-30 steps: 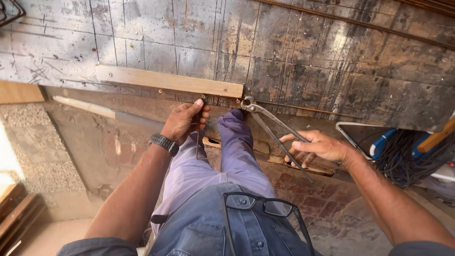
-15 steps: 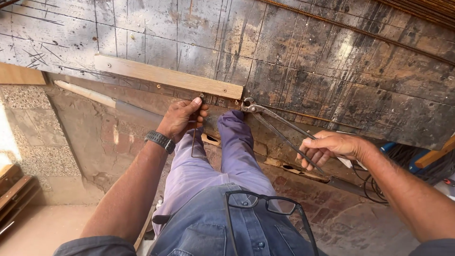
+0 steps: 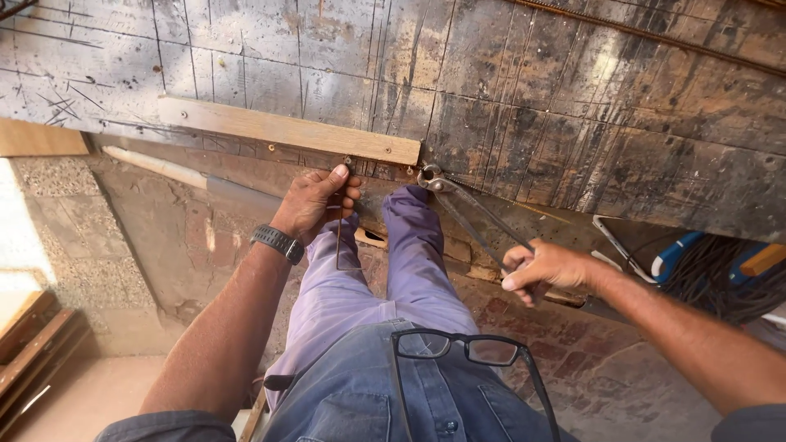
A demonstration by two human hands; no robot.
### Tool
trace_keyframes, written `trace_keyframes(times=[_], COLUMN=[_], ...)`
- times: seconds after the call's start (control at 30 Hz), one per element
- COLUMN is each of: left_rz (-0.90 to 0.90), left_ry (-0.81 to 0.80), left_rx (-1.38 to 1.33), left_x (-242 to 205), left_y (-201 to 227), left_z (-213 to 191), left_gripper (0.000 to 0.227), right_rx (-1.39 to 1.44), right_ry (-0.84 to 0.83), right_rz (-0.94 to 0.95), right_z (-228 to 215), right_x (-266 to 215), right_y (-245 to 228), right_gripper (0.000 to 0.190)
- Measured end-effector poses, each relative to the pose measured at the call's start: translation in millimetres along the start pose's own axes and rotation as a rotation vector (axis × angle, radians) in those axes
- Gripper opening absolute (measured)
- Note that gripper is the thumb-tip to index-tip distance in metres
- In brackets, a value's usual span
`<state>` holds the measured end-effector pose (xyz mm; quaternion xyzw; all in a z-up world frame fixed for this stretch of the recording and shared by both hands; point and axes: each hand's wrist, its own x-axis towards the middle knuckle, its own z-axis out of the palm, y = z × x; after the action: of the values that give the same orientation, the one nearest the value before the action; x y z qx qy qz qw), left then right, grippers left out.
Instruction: The person bends a rectangular metal wire frame using a pair of metal tongs on a wooden workbench. They repeatedly position the wire frame against a wooden guide, grip it with the tongs, and bend it into shape. The person also moves a stack of similar wire frames aside to clear the workspace.
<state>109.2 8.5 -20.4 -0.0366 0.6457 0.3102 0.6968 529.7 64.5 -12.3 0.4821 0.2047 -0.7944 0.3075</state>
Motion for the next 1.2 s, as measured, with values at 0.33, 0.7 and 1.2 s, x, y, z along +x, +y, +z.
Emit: trace_keyframes(times=[0.33,0.7,1.2], left_rz=[0.12,0.148,0.094], left_ry=[-0.052,0.003,0.051], left_rx=[0.172,0.089,0.076], left_x=[8,15,9], left_y=[2,-16,-13], left_z=[-14,-10,-5], left_gripper=[0.042,0.044,0.039], right_rx=[-0.604,-0.067,0.162], right_ry=[0.279,0.651,0.016], right_rz=[-0.845,-0.437,-0.211], right_z=[172,136,35], right_x=[177,-30,-61], right_y=[147,55,-29], right_gripper=[0.042,0.038,0.056])
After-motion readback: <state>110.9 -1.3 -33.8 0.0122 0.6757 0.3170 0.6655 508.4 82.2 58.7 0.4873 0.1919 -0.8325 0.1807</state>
